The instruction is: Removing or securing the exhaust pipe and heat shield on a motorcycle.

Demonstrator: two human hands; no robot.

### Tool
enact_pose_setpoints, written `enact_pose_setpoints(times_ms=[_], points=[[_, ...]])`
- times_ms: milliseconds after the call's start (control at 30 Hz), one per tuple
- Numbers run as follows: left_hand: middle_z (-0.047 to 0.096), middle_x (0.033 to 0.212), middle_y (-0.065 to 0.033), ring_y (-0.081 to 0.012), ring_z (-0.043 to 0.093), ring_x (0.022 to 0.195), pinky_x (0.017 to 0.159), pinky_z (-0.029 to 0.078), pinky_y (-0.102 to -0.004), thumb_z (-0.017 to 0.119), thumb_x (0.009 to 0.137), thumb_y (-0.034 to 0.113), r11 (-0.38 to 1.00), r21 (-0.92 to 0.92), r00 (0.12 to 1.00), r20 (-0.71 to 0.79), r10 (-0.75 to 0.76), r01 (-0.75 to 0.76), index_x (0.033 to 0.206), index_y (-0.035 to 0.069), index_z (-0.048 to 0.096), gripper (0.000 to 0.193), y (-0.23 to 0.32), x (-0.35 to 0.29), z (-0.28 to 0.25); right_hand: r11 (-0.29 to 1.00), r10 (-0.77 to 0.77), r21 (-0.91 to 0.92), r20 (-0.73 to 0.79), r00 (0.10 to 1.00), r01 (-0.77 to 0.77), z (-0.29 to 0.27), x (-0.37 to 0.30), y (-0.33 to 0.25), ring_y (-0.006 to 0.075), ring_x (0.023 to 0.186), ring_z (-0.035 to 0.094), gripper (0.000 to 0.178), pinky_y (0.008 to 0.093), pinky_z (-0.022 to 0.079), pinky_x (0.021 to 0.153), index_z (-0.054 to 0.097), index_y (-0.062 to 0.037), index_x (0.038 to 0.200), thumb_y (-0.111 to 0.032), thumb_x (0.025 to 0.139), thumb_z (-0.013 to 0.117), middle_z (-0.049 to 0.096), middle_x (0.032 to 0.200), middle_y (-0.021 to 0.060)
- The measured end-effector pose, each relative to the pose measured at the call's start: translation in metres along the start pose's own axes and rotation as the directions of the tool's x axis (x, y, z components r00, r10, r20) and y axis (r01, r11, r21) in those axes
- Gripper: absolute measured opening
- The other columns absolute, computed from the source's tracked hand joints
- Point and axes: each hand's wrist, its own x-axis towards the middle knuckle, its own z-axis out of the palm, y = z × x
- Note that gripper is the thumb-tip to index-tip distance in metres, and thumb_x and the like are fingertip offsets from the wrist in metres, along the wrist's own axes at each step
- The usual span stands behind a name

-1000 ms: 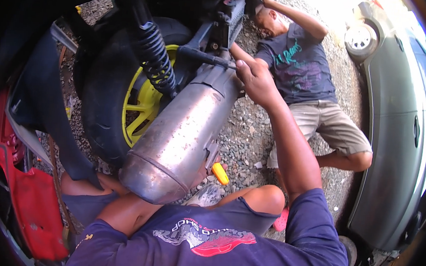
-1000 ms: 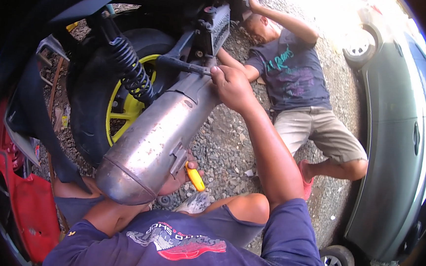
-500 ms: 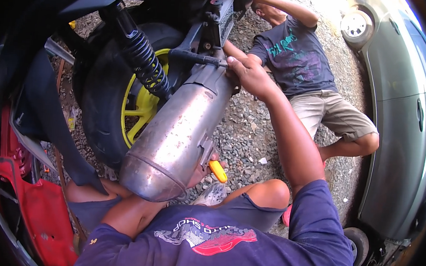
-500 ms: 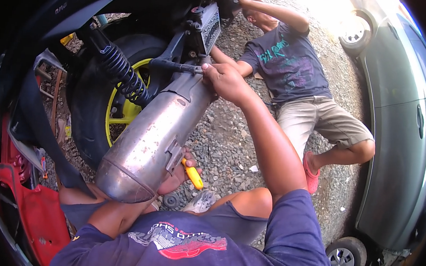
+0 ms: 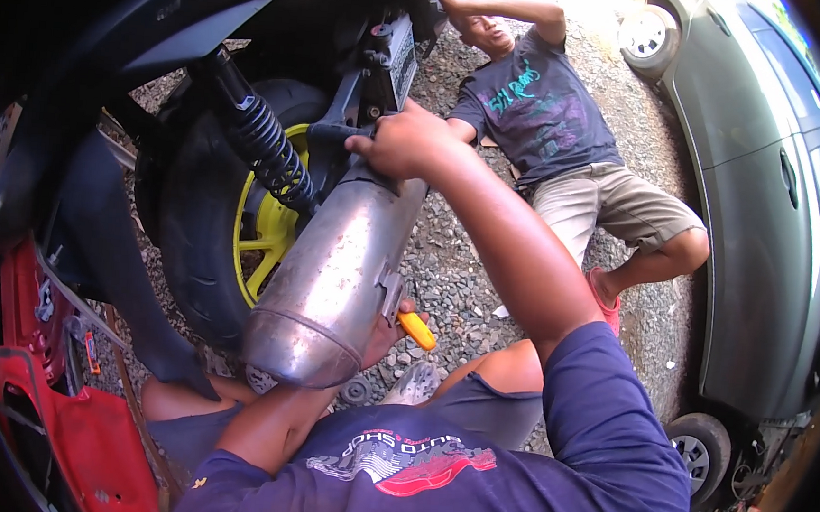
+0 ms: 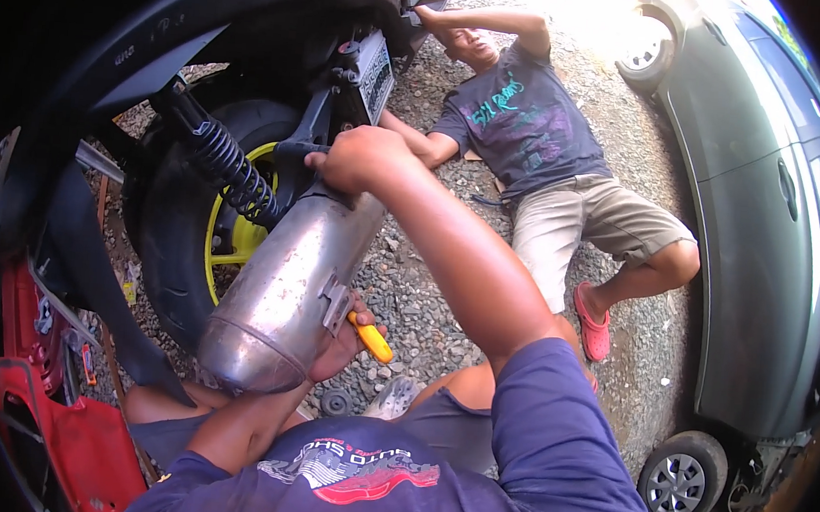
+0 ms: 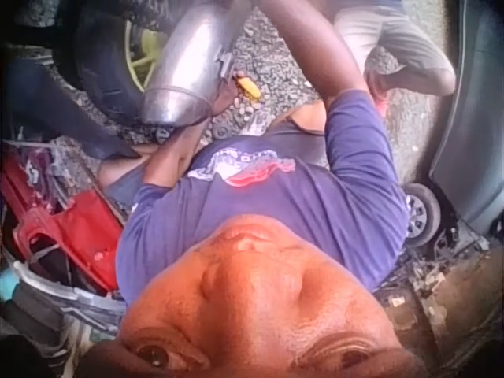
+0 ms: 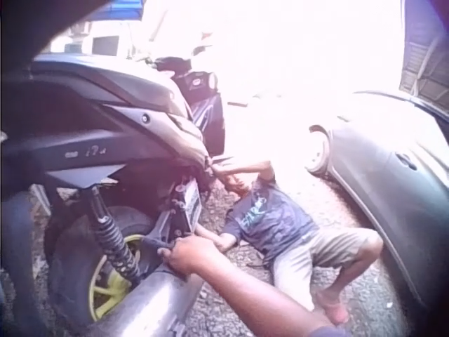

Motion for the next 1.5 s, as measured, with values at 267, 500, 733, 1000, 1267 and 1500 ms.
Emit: enact_pose_setpoints(times_ms=[267, 500, 733, 1000, 1267, 1500], points=[[0.069, 0.111, -0.0035, -0.0218, 0.066, 0.108, 0.116, 0.046, -0.0572, 0.062, 0.109, 0.041, 0.999, 0.044, 1.0, 0.014, 0.023, -0.024, 0.125, 0.014, 0.069, 0.033, 0.002, 0.007, 0.012, 0.993, 0.078, -0.089, -0.03, 0.997, -0.08, -0.011, -0.021, -0.028, 0.0323, 0.13, 0.071, 0.055, 0.0445, 0.055, 0.11, 0.081, -0.0064, 0.127, -0.051, 0.111, 0.052, 0.078, 0.133, 0.0139], [0.072, 0.105, -0.0059, -0.023, 0.066, 0.105, 0.118, 0.043, -0.0582, 0.059, 0.111, 0.038, 0.999, -0.05, 1.0, 0.017, -0.011, 0.012, 0.123, 0.014, 0.07, 0.029, -0.002, 0.003, 0.028, 0.979, 0.203, 0.022, -0.212, 0.956, -0.203, 0.014, -0.018, -0.022, 0.0334, 0.119, 0.076, 0.057, 0.0448, 0.058, 0.102, 0.083, -0.0055, 0.119, -0.056, 0.106, 0.06, 0.082, 0.12, 0.0142], [0.067, 0.105, -0.005, -0.0245, 0.064, 0.109, 0.118, 0.041, -0.0607, 0.056, 0.11, 0.047, 0.975, 0.219, 0.987, -0.143, 0.071, -0.039, 0.128, 0.018, 0.068, 0.036, -0.006, 0.0, 0.02, 0.994, 0.103, -0.023, -0.124, 0.987, -0.107, 0.022, -0.004, -0.005, 0.0351, 0.13, 0.069, 0.066, 0.0518, 0.053, 0.104, 0.076, -0.0013, 0.127, -0.06, 0.111, 0.05, 0.068, 0.138, 0.0199], [0.066, 0.108, -0.0035, -0.0247, 0.064, 0.11, 0.119, 0.043, -0.0616, 0.06, 0.11, 0.044, 0.816, 0.575, 0.958, -0.203, 0.202, -0.051, 0.125, 0.017, 0.07, 0.033, -0.001, 0.005, 0.005, 0.88, -0.151, 0.437, -0.111, 0.982, 0.184, 0.02, 0.003, 0.065, 0.0259, 0.105, 0.075, 0.042, 0.0398, 0.059, 0.091, 0.063, -0.0039, 0.145, -0.013, 0.103, 0.06, 0.075, 0.113, 0.0171], [0.069, 0.112, -0.0044, -0.0233, 0.065, 0.111, 0.119, 0.045, -0.0604, 0.063, 0.109, 0.039, 1.0, -0.004, 1.0, -0.01, -0.02, 0.02, 0.126, 0.013, 0.069, 0.032, 0.0, 0.006, 0.016, 0.263, -0.085, 0.949, -0.158, 0.984, 0.175, 0.038, 0.0, 0.092, 0.0163, 0.079, 0.074, 0.024, 0.0309, 0.061, 0.07, 0.067, -0.0005, 0.126, -0.009, 0.104, 0.069, 0.072, 0.094, 0.0078], [0.07, 0.113, -0.0055, -0.024, 0.065, 0.11, 0.118, 0.045, -0.0608, 0.061, 0.11, 0.039, 0.999, 0.042, 1.0, -0.027, -0.003, 0.004, 0.126, 0.012, 0.07, 0.033, 0.0, 0.007, 0.017, 0.436, 0.032, 0.815, -0.437, 0.899, 0.381, 0.059, 0.038, 0.081, 0.0126, 0.093, 0.066, 0.036, 0.0306, 0.055, 0.084, 0.075, -0.0055, 0.12, -0.037, 0.113, 0.059, 0.069, 0.096, 0.0015]])
